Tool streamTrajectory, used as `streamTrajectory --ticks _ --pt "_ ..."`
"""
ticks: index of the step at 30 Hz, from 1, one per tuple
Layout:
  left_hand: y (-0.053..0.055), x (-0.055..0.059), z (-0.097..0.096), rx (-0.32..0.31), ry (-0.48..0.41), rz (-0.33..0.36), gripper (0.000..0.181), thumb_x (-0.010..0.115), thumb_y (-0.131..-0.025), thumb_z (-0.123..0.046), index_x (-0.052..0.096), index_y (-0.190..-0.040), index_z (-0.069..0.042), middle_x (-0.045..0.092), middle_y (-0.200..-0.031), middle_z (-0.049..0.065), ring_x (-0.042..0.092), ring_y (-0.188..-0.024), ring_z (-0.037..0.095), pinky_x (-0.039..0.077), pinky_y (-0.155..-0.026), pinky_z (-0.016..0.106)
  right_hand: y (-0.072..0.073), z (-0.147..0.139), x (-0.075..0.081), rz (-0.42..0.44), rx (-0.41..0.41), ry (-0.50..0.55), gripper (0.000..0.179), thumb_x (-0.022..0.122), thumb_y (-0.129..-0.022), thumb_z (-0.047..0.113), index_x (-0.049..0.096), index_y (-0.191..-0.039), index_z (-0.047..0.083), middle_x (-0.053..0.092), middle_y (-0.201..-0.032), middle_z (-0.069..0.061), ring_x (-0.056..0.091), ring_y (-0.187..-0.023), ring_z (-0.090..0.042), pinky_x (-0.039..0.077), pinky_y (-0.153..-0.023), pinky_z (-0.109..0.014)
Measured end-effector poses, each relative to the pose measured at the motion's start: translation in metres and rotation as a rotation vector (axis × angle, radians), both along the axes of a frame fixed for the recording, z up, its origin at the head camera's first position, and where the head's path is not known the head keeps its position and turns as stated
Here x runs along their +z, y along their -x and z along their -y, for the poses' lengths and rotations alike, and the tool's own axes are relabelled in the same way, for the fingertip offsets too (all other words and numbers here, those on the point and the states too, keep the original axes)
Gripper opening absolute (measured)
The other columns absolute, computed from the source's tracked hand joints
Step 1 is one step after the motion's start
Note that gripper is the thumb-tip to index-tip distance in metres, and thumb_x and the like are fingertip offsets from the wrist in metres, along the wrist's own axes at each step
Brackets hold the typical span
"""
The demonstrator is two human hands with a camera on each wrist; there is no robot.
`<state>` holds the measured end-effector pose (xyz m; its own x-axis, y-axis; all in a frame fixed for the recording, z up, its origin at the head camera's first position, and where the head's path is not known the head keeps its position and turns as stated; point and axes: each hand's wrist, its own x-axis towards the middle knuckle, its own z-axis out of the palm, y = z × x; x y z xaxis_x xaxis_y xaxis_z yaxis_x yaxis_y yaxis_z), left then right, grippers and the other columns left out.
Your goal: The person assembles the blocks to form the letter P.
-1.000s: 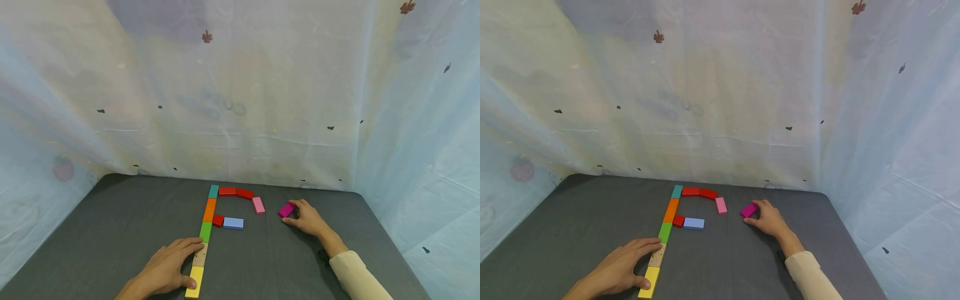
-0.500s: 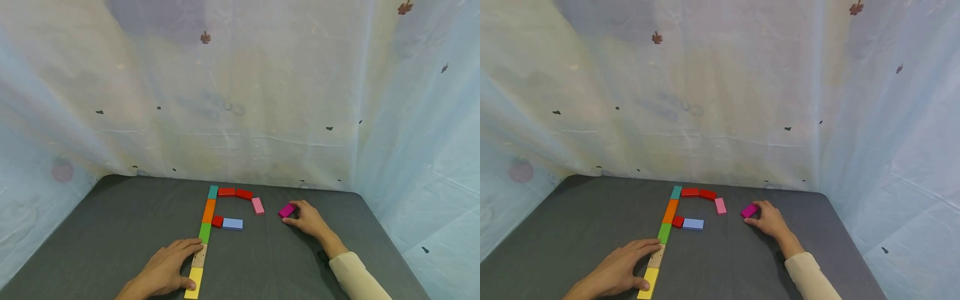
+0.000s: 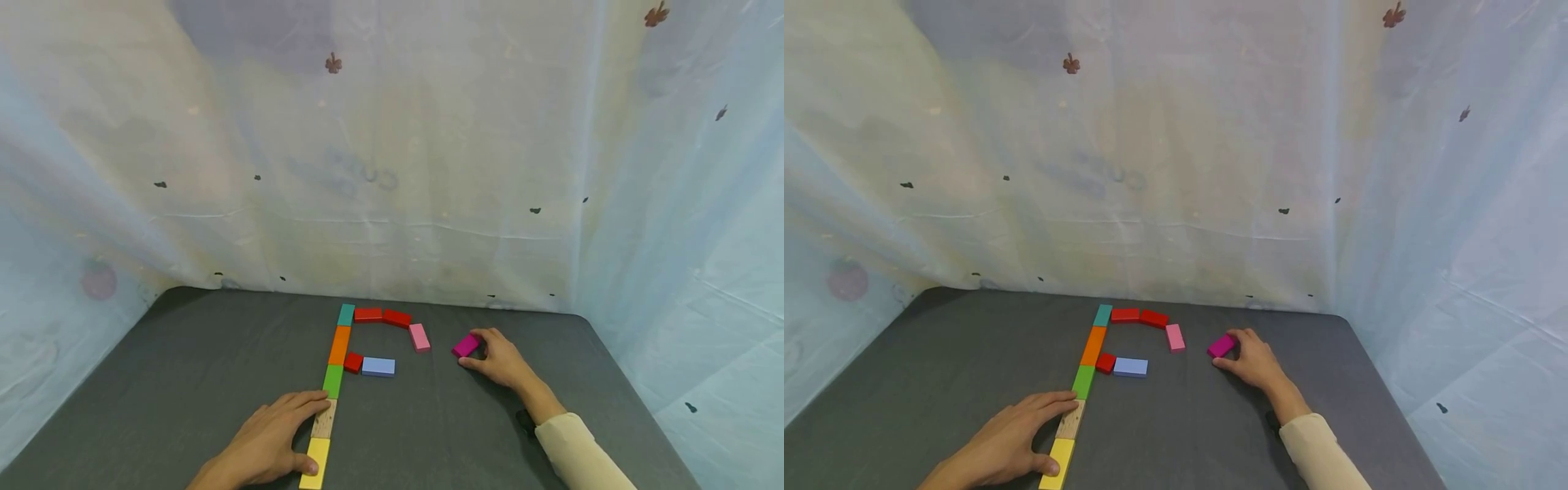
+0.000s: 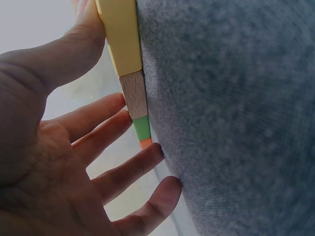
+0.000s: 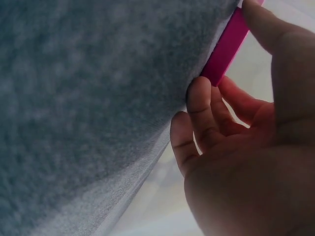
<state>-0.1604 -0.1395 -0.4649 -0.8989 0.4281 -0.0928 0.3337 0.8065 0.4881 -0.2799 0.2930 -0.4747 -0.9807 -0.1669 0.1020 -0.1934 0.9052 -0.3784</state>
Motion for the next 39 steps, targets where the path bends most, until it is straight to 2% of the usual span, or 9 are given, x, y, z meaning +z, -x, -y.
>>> streamTrajectory --ticks 9,20,32,39 --pt "0.0 0.0 0.0 -0.006 -0.004 -0.002 0.093 0.089 -0.057 -0.055 0.058 -0.139 -0.025 0.051 -0.148 -0.001 0.049 -0.132 0.031 0.042 -0.091 0.071 -0.003 0.001 0.0 0.025 -0.01 0.019 0.073 0.077 -0.082 0.05 0.056 -0.137 0.006 0.06 -0.124 -0.013 0.055 -0.094 -0.019 0.048 -0.08 -0.039" --pt "-0.001 0.0 0.0 -0.004 -0.001 -0.019 0.092 0.09 -0.057 -0.053 0.058 -0.138 -0.024 0.052 -0.147 -0.001 0.05 -0.132 0.031 0.042 -0.091 0.073 -0.002 0.001 0.001 0.013 0.006 0.002 0.071 0.079 -0.082 0.046 0.057 -0.136 0.005 0.06 -0.119 -0.011 0.054 -0.089 -0.016 0.045 -0.074 -0.033" --pt "0.0 0.0 0.0 -0.02 0.007 -0.017 0.093 0.088 -0.058 -0.056 0.057 -0.14 -0.024 0.051 -0.148 0.0 0.05 -0.132 0.032 0.044 -0.09 0.071 -0.005 0.007 0.002 0.005 -0.021 -0.012 0.07 0.075 -0.082 0.053 0.06 -0.132 0.006 0.062 -0.123 -0.011 0.056 -0.092 -0.018 0.048 -0.081 -0.038" --pt "0.001 -0.001 0.0 -0.024 0.0 -0.016 0.092 0.088 -0.058 -0.056 0.058 -0.139 -0.024 0.051 -0.147 0.0 0.05 -0.131 0.031 0.045 -0.089 0.067 -0.011 0.018 0.007 0.007 -0.034 0.016 0.072 0.075 -0.081 0.058 0.06 -0.132 0.009 0.062 -0.125 -0.011 0.057 -0.091 -0.017 0.049 -0.079 -0.038"
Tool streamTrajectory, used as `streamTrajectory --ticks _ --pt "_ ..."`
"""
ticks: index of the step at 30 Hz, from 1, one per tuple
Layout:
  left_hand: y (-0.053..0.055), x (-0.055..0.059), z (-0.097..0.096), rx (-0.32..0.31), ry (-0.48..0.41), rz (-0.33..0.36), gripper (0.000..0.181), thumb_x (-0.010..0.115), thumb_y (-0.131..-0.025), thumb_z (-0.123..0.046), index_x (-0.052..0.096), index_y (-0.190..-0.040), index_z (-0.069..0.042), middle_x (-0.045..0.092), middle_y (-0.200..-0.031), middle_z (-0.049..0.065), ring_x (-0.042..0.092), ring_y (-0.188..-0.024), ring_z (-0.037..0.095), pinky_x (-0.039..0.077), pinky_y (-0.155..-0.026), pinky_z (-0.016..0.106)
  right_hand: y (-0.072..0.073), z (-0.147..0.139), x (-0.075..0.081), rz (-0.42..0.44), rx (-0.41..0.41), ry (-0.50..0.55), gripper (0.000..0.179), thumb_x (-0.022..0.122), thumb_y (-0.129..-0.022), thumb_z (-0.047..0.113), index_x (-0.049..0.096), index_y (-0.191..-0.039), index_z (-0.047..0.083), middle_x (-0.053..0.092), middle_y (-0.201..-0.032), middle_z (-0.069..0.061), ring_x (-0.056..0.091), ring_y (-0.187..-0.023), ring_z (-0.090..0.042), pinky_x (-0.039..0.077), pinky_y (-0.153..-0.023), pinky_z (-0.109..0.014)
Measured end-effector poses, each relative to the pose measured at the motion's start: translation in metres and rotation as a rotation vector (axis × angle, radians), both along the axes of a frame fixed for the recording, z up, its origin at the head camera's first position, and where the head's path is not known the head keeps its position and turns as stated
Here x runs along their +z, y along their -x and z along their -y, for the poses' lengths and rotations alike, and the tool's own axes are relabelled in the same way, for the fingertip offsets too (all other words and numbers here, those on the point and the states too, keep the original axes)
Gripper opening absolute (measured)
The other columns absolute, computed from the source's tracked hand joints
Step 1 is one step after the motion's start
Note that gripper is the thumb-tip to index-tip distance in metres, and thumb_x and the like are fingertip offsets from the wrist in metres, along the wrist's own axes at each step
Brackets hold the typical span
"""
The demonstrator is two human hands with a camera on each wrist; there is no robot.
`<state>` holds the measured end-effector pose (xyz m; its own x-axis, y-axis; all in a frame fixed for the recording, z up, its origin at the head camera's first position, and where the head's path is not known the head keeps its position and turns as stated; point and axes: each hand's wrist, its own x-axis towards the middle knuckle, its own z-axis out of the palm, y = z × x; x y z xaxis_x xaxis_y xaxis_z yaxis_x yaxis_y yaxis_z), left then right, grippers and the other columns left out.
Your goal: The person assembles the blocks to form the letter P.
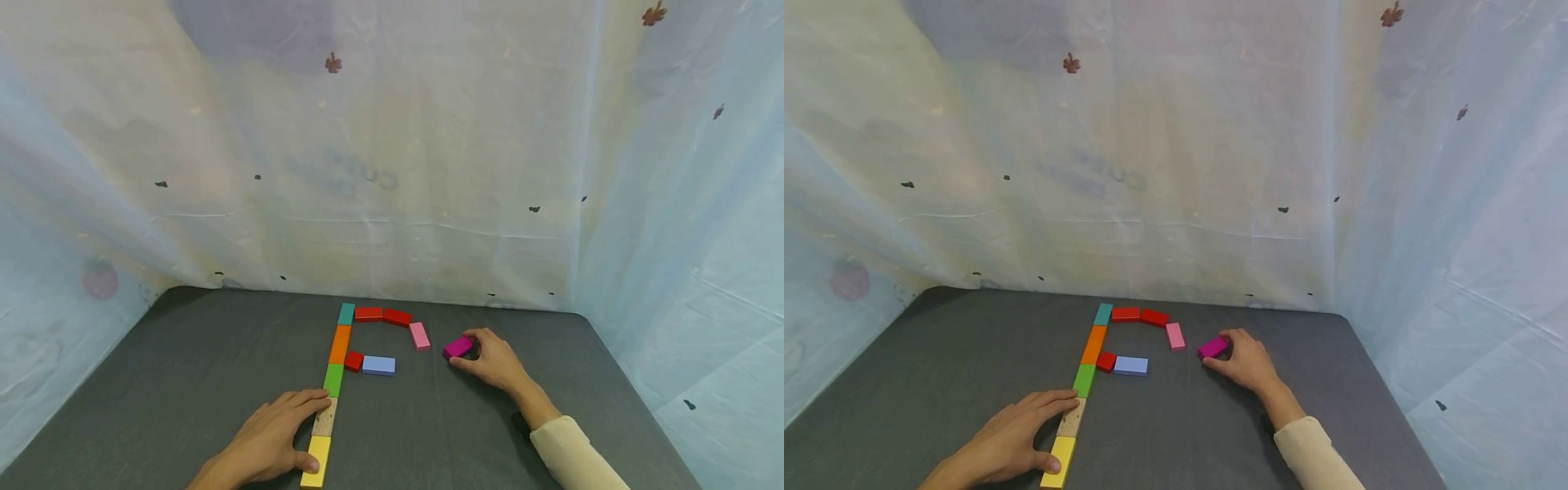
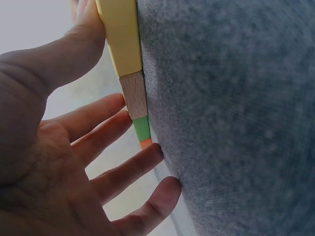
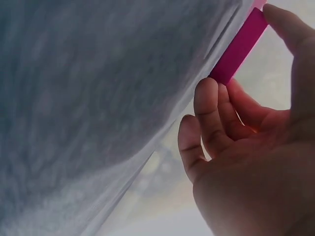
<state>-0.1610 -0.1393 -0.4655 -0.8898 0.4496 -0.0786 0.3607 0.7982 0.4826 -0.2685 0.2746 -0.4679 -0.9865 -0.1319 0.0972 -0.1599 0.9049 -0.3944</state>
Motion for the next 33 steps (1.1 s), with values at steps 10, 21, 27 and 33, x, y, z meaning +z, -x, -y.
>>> streamTrajectory --ticks 10,21,27,33 --pt "0.0 0.0 0.001 0.004 0.002 0.007 0.092 0.088 -0.058 -0.056 0.057 -0.139 -0.024 0.051 -0.148 0.0 0.05 -0.132 0.032 0.043 -0.09 0.071 -0.006 0.021 -0.001 -0.007 -0.005 0.023 0.071 0.076 -0.079 0.057 0.061 -0.131 0.012 0.063 -0.122 -0.006 0.057 -0.088 -0.013 0.048 -0.074 -0.032" --pt "-0.001 0.001 0.0 0.01 0.009 0.001 0.093 0.089 -0.058 -0.055 0.057 -0.139 -0.024 0.051 -0.147 -0.001 0.05 -0.132 0.032 0.043 -0.09 0.071 -0.009 0.038 -0.002 -0.003 -0.018 0.014 0.068 0.077 -0.079 0.057 0.062 -0.13 0.016 0.063 -0.121 -0.003 0.056 -0.089 -0.013 0.049 -0.076 -0.032" --pt "-0.001 0.0 0.0 0.012 0.012 0.001 0.093 0.088 -0.058 -0.055 0.057 -0.139 -0.025 0.051 -0.148 -0.001 0.049 -0.132 0.031 0.043 -0.091 0.072 -0.011 0.043 0.0 -0.014 -0.014 0.014 0.068 0.077 -0.079 0.057 0.062 -0.13 0.015 0.064 -0.123 -0.004 0.056 -0.089 -0.013 0.049 -0.079 -0.036" --pt "0.0 -0.001 0.001 0.0 0.006 -0.01 0.093 0.088 -0.058 -0.057 0.057 -0.139 -0.024 0.051 -0.148 0.0 0.05 -0.132 0.032 0.044 -0.089 0.07 -0.013 0.048 0.0 -0.031 -0.005 -0.011 0.068 0.076 -0.079 0.058 0.063 -0.129 0.014 0.064 -0.122 -0.004 0.055 -0.086 -0.013 0.047 -0.077 -0.034"
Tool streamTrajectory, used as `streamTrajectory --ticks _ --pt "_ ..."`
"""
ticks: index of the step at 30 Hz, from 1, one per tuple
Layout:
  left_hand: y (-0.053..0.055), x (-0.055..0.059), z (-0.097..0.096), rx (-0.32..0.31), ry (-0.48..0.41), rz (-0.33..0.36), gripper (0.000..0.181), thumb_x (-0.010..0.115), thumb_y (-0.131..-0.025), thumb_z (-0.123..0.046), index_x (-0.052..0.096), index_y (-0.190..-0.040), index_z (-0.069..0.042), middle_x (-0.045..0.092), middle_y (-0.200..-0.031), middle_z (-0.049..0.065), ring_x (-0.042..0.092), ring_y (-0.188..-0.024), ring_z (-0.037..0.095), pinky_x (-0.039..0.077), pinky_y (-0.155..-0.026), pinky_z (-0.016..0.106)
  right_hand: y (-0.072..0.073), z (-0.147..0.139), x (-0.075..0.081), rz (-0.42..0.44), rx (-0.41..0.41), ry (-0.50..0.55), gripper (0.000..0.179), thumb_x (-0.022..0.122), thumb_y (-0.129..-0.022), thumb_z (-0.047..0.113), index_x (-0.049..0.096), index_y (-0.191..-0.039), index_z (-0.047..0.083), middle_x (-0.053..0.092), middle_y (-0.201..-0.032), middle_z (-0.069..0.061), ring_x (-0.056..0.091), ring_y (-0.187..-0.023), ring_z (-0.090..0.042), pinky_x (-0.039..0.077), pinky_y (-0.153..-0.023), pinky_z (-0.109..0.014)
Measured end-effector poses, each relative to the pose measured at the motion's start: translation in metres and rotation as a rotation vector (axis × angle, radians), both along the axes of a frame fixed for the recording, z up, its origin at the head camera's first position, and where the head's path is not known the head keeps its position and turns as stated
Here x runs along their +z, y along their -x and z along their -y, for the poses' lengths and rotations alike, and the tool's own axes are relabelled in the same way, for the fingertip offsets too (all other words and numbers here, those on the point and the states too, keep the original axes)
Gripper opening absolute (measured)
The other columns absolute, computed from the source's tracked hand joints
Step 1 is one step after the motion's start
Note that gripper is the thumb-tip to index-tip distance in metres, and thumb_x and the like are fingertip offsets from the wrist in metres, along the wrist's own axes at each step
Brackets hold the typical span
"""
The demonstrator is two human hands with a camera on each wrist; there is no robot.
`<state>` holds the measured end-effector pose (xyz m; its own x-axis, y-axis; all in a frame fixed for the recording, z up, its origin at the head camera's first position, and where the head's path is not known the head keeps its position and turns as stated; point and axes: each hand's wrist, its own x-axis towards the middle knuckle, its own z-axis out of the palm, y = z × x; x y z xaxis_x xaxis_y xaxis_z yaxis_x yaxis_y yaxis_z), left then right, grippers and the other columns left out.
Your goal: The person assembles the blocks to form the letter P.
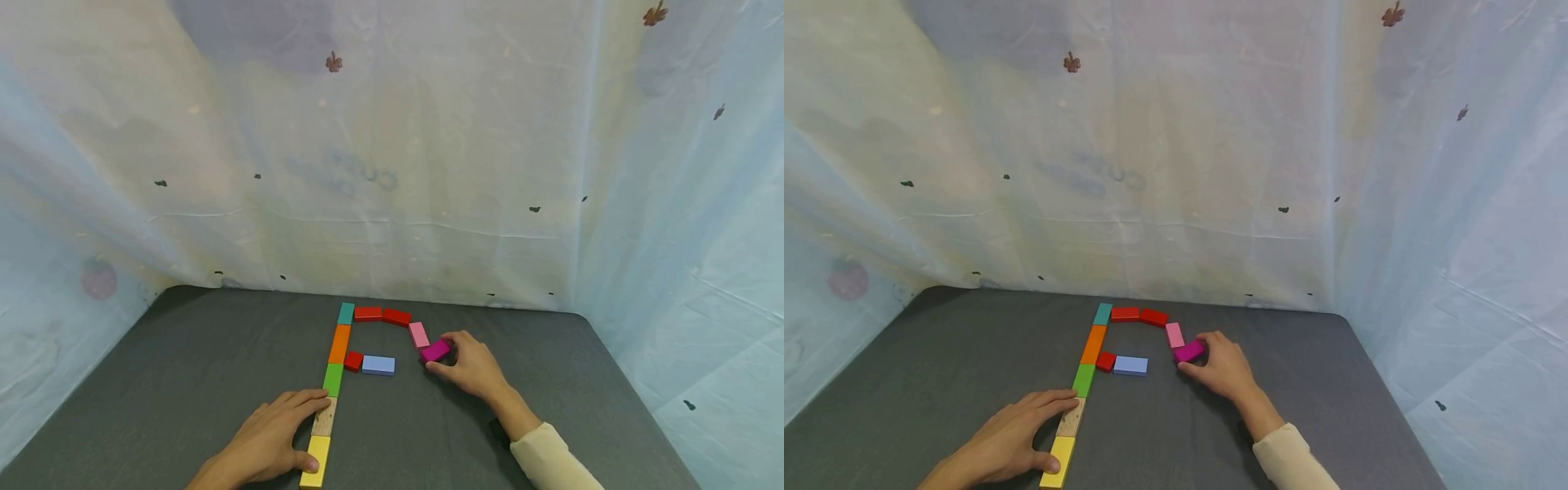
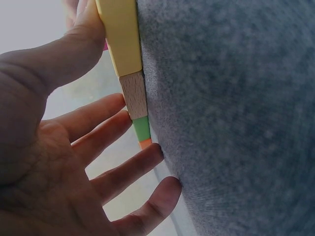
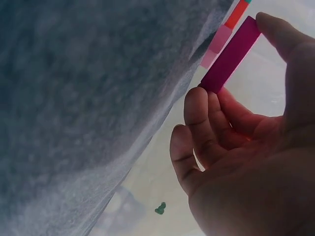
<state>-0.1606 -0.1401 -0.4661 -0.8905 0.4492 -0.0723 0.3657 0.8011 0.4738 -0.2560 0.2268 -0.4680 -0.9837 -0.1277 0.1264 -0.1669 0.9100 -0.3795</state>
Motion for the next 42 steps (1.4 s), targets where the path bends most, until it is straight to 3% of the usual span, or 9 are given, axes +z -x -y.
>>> streamTrajectory --ticks 13,27,42 --pt "0.0 0.0 -0.001 0.005 0.006 0.012 0.092 0.088 -0.059 -0.055 0.057 -0.139 -0.023 0.051 -0.147 0.0 0.05 -0.131 0.031 0.046 -0.089 0.066 -0.002 0.014 0.002 0.028 -0.01 -0.007 0.067 0.077 -0.079 0.056 0.062 -0.13 0.015 0.063 -0.13 -0.005 0.06 -0.105 -0.019 0.05 -0.097 -0.046" --pt "0.0 0.002 -0.001 0.008 0.004 0.019 0.092 0.088 -0.059 -0.055 0.057 -0.14 -0.024 0.051 -0.148 0.0 0.05 -0.131 0.03 0.046 -0.09 0.066 -0.006 0.028 0.0 0.034 -0.013 -0.018 0.069 0.077 -0.077 0.058 0.062 -0.13 0.016 0.062 -0.133 -0.007 0.061 -0.115 -0.025 0.05 -0.1 -0.049" --pt "0.0 0.001 0.0 -0.008 -0.002 -0.007 0.091 0.087 -0.06 -0.056 0.057 -0.14 -0.023 0.051 -0.147 0.0 0.05 -0.131 0.03 0.046 -0.09 0.066 -0.01 0.038 0.001 0.024 0.015 -0.051 0.07 0.078 -0.077 0.058 0.063 -0.13 0.016 0.063 -0.132 -0.007 0.061 -0.114 -0.026 0.051 -0.099 -0.048"
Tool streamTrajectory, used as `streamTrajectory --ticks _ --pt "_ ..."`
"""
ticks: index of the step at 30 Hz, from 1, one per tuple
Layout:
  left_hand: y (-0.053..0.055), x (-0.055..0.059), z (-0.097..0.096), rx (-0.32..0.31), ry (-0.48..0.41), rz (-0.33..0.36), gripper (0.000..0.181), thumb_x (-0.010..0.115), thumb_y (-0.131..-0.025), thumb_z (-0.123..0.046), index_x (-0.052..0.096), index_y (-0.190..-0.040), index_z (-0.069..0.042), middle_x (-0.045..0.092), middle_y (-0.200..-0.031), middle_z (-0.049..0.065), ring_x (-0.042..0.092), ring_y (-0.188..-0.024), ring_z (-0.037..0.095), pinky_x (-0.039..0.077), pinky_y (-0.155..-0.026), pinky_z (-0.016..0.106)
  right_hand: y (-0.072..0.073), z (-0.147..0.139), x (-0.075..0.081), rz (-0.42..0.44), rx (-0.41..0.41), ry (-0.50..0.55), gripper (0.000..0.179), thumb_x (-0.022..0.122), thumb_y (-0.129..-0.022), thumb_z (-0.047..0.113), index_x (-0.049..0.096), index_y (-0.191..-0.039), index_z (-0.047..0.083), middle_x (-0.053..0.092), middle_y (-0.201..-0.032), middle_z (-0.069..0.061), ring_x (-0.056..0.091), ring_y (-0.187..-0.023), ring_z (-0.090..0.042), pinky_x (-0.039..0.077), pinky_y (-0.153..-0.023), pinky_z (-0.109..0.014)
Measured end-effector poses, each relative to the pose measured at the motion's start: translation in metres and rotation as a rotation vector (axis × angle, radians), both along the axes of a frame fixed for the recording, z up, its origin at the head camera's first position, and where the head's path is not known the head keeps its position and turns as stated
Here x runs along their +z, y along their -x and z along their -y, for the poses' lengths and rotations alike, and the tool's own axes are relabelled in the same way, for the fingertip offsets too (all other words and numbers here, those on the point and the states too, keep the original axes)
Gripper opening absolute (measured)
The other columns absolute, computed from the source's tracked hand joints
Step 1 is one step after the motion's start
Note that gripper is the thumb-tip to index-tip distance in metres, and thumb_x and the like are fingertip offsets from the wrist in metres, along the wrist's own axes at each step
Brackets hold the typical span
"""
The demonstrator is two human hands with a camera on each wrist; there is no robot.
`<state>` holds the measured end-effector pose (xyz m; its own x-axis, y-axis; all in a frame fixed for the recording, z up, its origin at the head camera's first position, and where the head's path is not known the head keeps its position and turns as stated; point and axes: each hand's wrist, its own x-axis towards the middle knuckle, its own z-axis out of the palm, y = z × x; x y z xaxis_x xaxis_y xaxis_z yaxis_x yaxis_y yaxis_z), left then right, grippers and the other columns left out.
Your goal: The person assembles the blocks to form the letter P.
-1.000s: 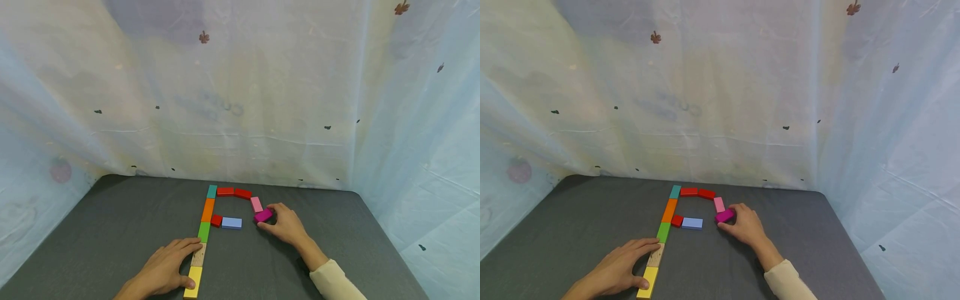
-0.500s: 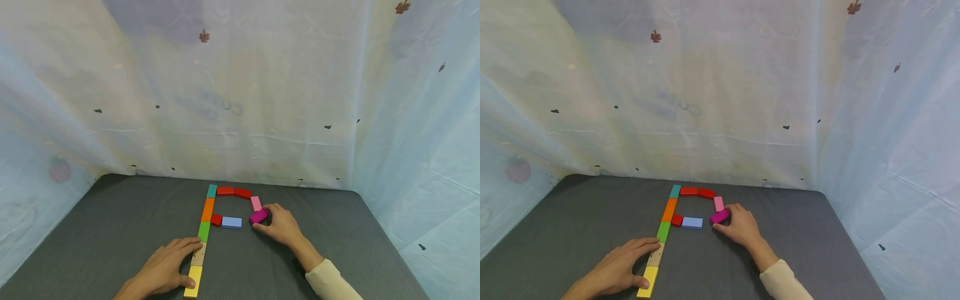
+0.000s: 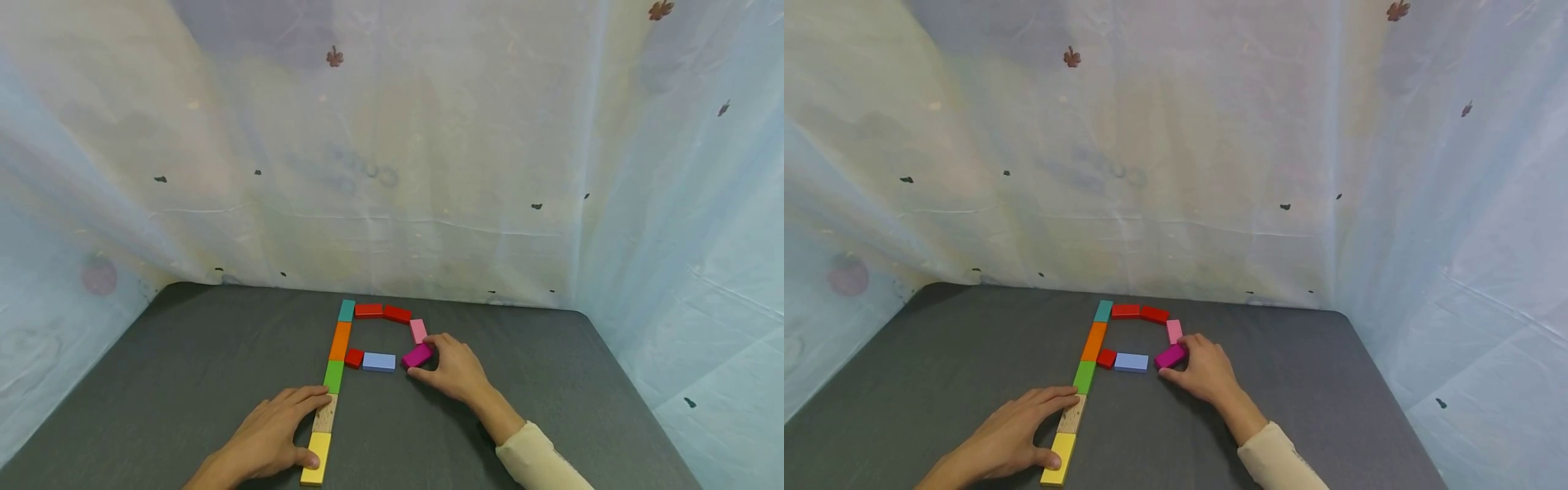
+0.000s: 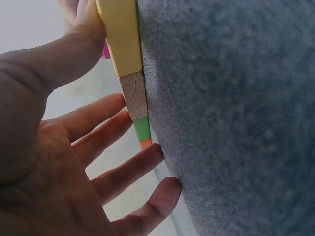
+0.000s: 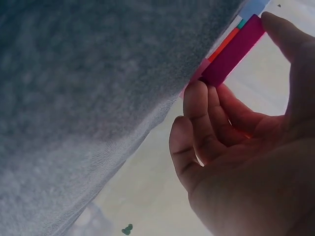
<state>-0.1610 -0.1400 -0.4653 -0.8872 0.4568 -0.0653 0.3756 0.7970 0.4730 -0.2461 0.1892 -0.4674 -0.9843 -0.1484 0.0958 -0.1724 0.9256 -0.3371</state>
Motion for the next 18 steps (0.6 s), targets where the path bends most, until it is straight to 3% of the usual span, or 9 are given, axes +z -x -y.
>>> streamTrajectory --ticks 18 --pt "0.0007 0.0012 -0.0004 0.013 0.009 0.022 0.092 0.088 -0.059 -0.055 0.057 -0.14 -0.025 0.05 -0.148 -0.002 0.05 -0.132 0.029 0.044 -0.091 0.07 -0.0005 0.0034 0.0004 0.026 0.023 -0.009 0.072 0.076 -0.077 0.061 0.061 -0.131 0.016 0.062 -0.134 -0.007 0.06 -0.118 -0.027 0.05 -0.101 -0.05"
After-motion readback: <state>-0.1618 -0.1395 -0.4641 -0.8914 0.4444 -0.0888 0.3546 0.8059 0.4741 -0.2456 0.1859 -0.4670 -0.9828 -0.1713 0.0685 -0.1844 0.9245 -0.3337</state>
